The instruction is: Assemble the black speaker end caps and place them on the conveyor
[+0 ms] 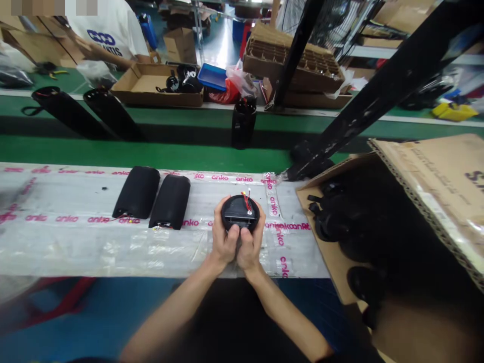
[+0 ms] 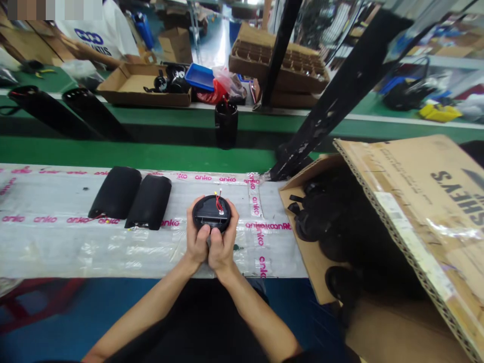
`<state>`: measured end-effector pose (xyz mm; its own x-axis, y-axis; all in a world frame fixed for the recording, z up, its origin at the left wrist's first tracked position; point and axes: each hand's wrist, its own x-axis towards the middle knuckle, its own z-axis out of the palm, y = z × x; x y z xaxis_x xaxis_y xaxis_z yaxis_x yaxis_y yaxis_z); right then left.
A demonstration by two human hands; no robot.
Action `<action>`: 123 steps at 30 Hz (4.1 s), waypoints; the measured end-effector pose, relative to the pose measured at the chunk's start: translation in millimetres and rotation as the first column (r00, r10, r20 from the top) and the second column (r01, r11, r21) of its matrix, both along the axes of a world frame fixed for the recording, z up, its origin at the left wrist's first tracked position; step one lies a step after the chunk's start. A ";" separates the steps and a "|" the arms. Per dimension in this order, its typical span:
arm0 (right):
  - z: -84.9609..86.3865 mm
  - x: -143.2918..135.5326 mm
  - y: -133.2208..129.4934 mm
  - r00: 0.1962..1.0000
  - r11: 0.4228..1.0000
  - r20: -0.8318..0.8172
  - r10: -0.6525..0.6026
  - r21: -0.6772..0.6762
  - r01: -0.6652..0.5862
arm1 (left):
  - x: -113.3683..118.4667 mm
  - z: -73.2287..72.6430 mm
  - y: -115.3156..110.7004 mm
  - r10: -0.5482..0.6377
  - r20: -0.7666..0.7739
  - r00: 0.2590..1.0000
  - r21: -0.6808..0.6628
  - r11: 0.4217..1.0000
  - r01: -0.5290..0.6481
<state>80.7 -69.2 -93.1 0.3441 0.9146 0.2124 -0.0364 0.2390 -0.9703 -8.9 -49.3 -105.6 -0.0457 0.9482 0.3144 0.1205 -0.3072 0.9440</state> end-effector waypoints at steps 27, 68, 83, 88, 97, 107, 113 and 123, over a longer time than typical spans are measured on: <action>48.7 140.9 -15.3 0.838 0.969 0.535 -0.111 -0.127 0.210 | -36.3 55.0 10.8 -0.238 0.073 0.969 -0.142 0.959 0.246; 81.8 120.7 40.0 0.930 0.942 0.152 0.335 -0.081 -0.326 | -0.8 114.2 40.0 -0.045 -0.517 0.855 0.251 0.947 0.202; 92.9 127.7 33.6 0.870 0.914 0.298 0.394 -0.028 -0.405 | -5.4 122.0 48.5 -0.127 -0.608 0.784 0.243 0.910 0.336; 91.9 129.7 34.1 0.866 0.916 0.312 0.390 -0.031 -0.401 | -6.2 127.5 45.1 -0.106 -0.655 0.748 0.212 0.925 0.317; 96.2 127.6 26.3 0.831 0.880 0.332 0.447 0.002 -0.475 | -2.5 139.5 52.8 -0.125 -0.801 0.585 0.155 0.902 0.404; 109.2 100.4 30.7 0.789 0.951 0.548 0.278 -0.042 -0.306 | -22.5 115.5 44.0 -0.232 -0.397 0.888 0.050 0.961 0.273; 119.0 82.3 27.2 0.738 0.967 0.634 0.230 -0.068 -0.244 | -19.9 91.5 37.3 -0.221 -0.122 0.967 -0.089 0.973 0.212; 121.4 90.0 34.8 0.587 0.902 0.704 0.400 -0.189 -0.387 | -17.8 70.5 24.5 -0.200 0.089 0.976 -0.101 0.973 0.208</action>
<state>170.8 -34.4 28.3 -0.3034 0.9284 0.2146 0.5761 0.3581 -0.7348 -26.7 -24.8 -35.1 0.1321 0.9683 0.2119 -0.0089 -0.2126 0.9771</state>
